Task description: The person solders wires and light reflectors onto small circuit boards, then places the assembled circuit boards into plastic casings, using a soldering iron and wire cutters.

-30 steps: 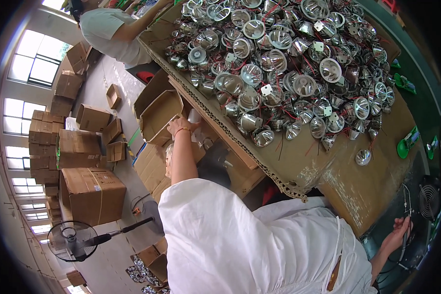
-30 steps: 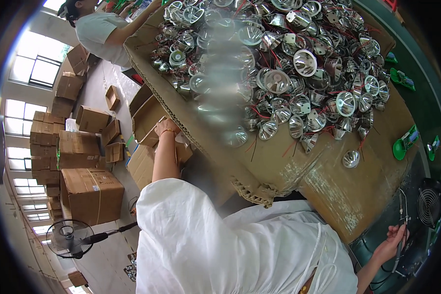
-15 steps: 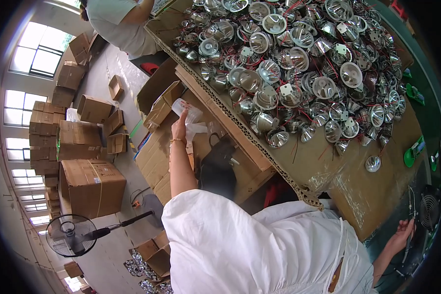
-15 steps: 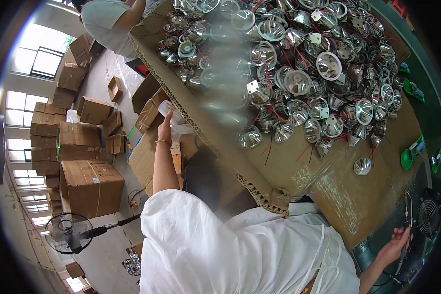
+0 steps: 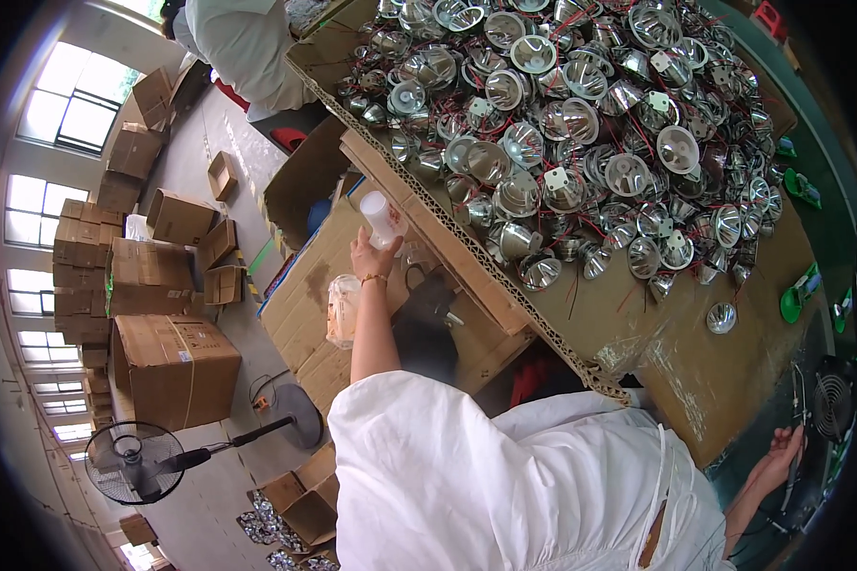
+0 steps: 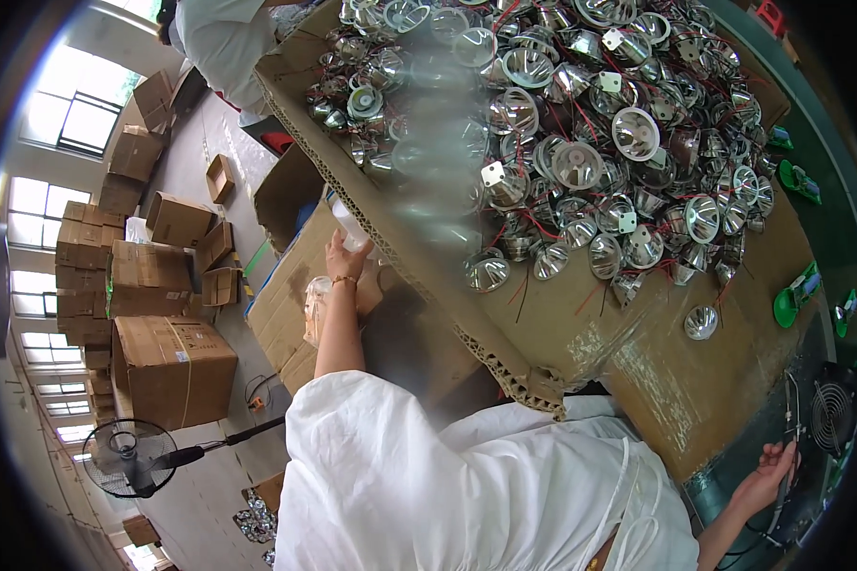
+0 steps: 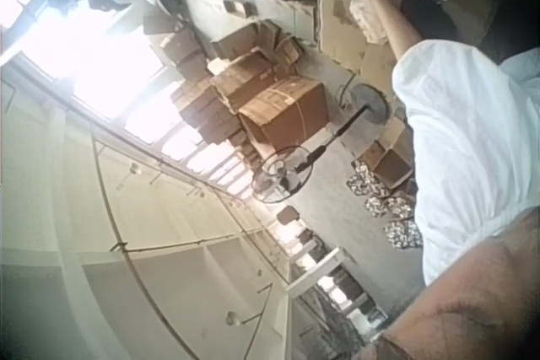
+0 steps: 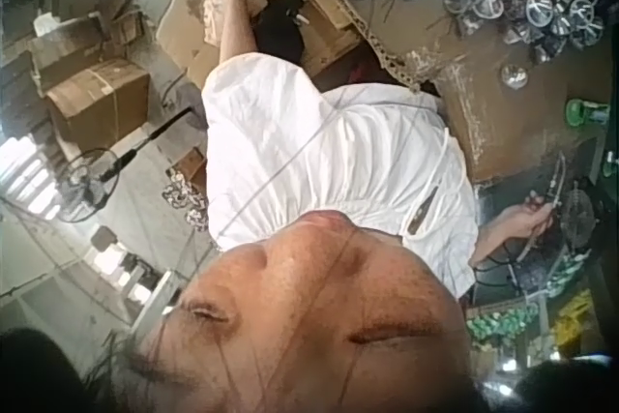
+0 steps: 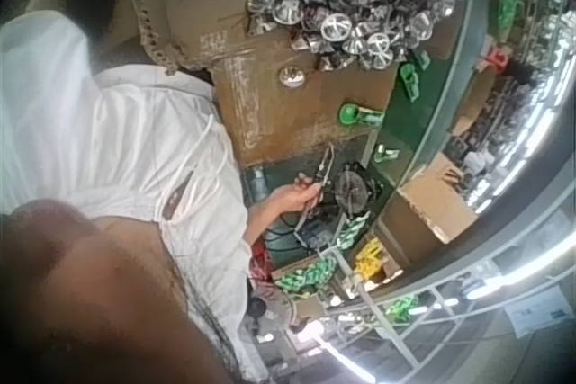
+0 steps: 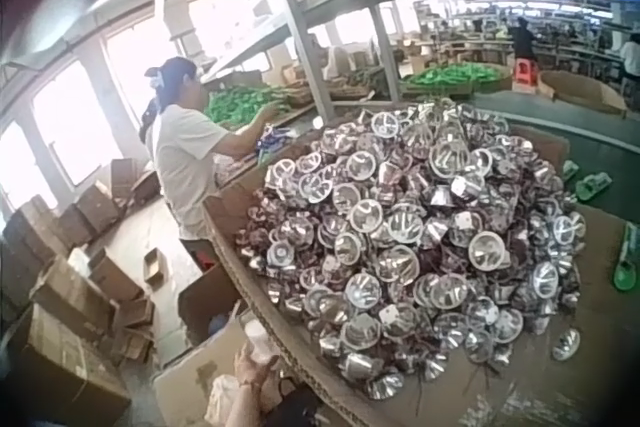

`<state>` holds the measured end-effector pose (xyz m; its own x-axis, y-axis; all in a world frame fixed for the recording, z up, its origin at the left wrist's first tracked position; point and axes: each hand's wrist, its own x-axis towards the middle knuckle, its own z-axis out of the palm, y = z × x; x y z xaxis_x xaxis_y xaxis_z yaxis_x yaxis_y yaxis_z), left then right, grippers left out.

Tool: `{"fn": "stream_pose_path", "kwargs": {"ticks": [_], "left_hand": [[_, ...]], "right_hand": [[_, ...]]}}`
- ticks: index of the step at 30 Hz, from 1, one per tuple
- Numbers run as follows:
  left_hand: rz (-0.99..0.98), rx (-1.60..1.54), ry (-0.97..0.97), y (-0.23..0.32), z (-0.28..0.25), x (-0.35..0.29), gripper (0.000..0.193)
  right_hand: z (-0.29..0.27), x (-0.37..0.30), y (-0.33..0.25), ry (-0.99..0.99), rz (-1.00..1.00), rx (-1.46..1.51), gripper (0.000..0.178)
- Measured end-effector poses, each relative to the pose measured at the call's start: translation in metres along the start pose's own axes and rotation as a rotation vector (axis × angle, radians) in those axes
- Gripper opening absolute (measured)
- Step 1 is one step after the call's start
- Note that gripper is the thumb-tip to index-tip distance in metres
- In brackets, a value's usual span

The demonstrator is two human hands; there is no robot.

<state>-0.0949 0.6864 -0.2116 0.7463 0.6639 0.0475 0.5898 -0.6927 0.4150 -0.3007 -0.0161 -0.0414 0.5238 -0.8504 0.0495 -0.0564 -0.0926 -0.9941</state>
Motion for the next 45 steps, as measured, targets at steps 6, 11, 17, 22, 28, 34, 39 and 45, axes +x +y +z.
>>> {"fn": "stream_pose_path", "kwargs": {"ticks": [6,11,17,22,28,34,39,45], "left_hand": [[-0.014,0.163,-0.201,-0.005,-0.036,0.013,0.077],[0.015,0.063,-0.344,-0.025,-0.037,0.003,0.047],[0.053,0.252,-0.141,-0.016,-0.082,-0.009,0.03],[0.112,0.04,0.287,-0.021,-0.122,-0.02,0.022],[0.395,-0.43,0.626,0.112,-0.197,-0.065,0.03],[1.06,-0.666,0.381,0.261,-0.224,-0.24,0.025],[1.734,-0.626,-0.26,0.352,-0.114,-0.333,0.03],[1.732,-0.021,-0.395,0.355,0.001,-0.361,0.047]], "right_hand": [[-0.006,0.004,0.002,-0.019,-0.013,0.006,0.021],[-0.006,0.004,0.005,-0.017,0.018,0.043,0.02],[-0.013,0.005,0.005,0.013,0.006,0.07,0.02],[-0.011,0.011,0.005,-0.01,0.004,0.089,0.019],[-0.02,0.003,-0.006,0.066,0.006,0.135,0.018],[0.032,-0.017,-0.029,-0.011,-0.007,0.195,0.014],[0.012,-0.02,-0.026,0.046,-0.055,0.194,0.012],[-0.016,-0.018,-0.001,-0.025,-0.007,0.242,0.013]]}}
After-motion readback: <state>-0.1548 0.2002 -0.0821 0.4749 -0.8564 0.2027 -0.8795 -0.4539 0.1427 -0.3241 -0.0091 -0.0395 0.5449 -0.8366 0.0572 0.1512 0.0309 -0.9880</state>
